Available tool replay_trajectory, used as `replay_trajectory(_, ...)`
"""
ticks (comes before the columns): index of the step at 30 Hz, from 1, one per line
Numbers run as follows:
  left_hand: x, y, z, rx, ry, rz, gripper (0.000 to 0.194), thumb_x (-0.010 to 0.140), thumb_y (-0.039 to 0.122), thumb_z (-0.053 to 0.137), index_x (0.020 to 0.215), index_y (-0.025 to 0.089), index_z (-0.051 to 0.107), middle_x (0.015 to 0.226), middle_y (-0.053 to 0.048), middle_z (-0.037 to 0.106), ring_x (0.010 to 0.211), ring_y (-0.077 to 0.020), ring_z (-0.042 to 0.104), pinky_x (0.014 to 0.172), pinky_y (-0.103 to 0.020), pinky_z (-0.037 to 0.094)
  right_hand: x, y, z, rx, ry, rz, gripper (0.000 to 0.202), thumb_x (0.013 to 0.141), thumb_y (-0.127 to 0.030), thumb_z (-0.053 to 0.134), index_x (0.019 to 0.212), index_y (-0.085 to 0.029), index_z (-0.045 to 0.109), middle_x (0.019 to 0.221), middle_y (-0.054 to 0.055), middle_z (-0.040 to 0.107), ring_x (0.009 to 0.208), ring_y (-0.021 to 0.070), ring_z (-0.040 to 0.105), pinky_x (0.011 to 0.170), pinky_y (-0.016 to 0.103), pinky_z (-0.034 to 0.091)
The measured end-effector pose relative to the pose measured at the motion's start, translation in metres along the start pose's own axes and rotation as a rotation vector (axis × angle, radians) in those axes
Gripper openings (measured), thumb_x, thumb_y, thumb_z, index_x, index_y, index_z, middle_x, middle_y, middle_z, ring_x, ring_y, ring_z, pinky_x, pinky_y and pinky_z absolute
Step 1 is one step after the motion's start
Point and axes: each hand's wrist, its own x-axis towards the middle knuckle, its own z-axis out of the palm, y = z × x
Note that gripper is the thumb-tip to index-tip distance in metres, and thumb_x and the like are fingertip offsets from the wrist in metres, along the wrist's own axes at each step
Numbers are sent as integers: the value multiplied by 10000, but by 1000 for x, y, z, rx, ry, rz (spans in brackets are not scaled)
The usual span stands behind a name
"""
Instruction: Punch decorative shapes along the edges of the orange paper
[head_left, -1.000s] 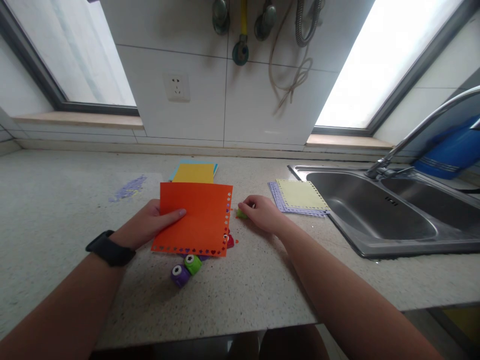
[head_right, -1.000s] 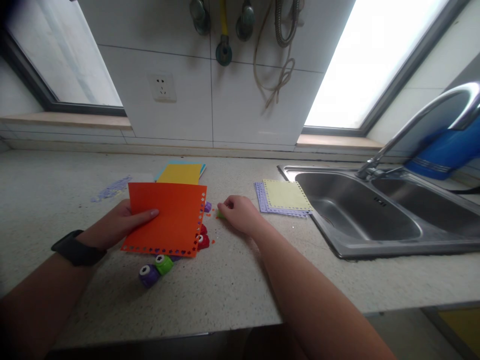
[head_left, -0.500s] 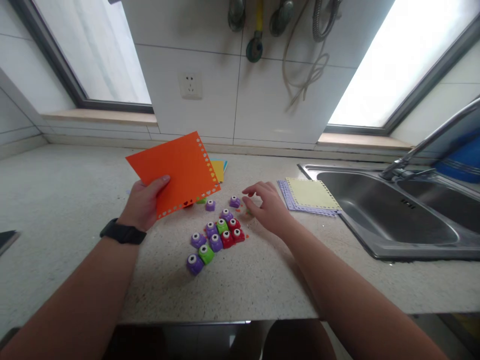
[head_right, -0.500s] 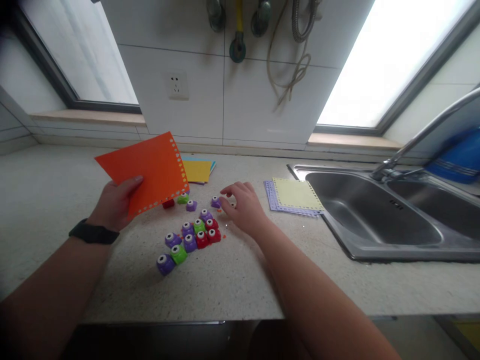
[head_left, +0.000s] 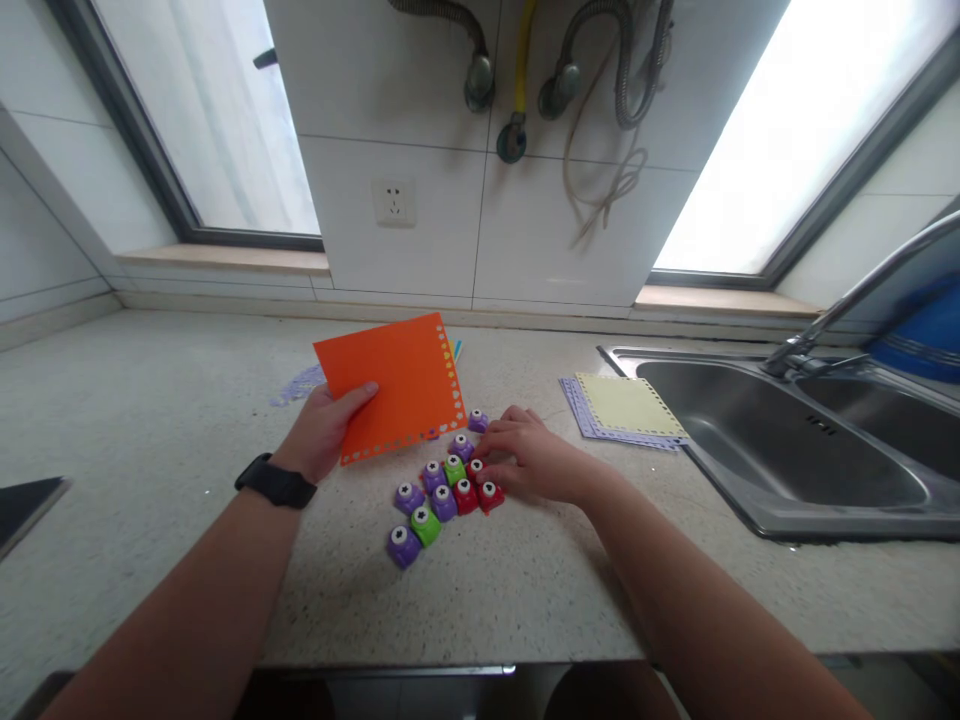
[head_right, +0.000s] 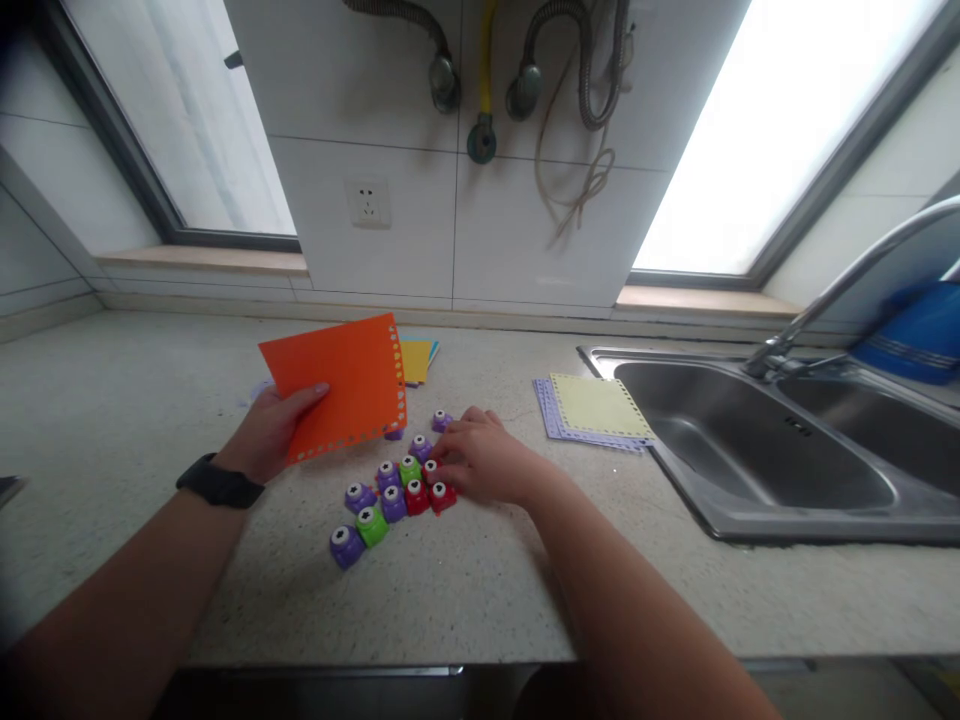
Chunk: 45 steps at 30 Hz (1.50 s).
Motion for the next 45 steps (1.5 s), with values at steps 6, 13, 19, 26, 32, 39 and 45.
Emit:
replay_trajectory(6, -11, -3, 3, 99, -201, -156, 398, 800, 297, 836, 1163, 161, 746, 1060, -99, 821, 857, -265, 801, 764, -349, 665, -3, -2, -2, 40, 50, 81, 143, 900, -362, 739, 872, -222, 749, 857, 65, 725, 1023, 282, 563, 972, 470, 351)
replay_trajectory(13, -21, -1, 6, 244, -299, -277, 351, 831, 352, 815, 1122, 167, 749, 1006, -94, 829, 809, -264, 799, 713, -351, 664, -6, 24, -2, 628, 441, 330, 213, 893, -408, 714, 885, -199, 674, 830, 52, 730, 749, 182, 630, 724, 361, 470)
replay_trajectory(19, -27, 2, 10, 474, -381, -285, 379, 838, 472, 786, 1067, 171, 765, 982, -108, 828, 784, -260, 790, 670, -324, 649, -8, 17, -8, 1457, 671, 307, 309, 838, -443, 787, 892, -203, 600, 964, 56, 765, 709, 136, 703, 626, 266, 497)
replay_trajectory(26, -32, 5, 10, 677, -332, -202, 405, 807, 564, 772, 950, 185, 757, 872, -92, 822, 706, -267, 768, 608, -320, 639, -9, -3, -6, 1620, 681, 200, 301, 828, -340, 822, 911, -220, 558, 968, 37, 758, 828, 136, 712, 838, 299, 564)
replay_trajectory(32, -46, 10, 21, 698, -172, -144, 508, 731, 594, 812, 1072, 221, 764, 899, -97, 827, 773, -313, 780, 634, -353, 661, -11, 0, -5, 1630, 658, 126, 337, 794, -302, 858, 924, -233, 555, 896, -12, 707, 814, 131, 709, 863, 310, 561)
replay_trajectory(39, -41, 5, 12, 681, -213, -203, 424, 744, 552, 814, 1056, 266, 786, 902, -92, 832, 818, -352, 786, 673, -419, 671, -11, -1, -6, 1632, 609, 148, 413, 738, -308, 896, 1077, -211, 680, 980, 27, 703, 867, 141, 688, 884, 317, 554)
replay_trajectory(45, -36, 3, 3, 707, -277, -177, 405, 760, 546, 803, 1064, 279, 794, 932, -81, 832, 799, -333, 784, 672, -398, 671, -11, -1, -4, 1627, 590, 135, 380, 696, -279, 927, 1024, -225, 742, 977, 24, 728, 860, 130, 687, 850, 291, 563)
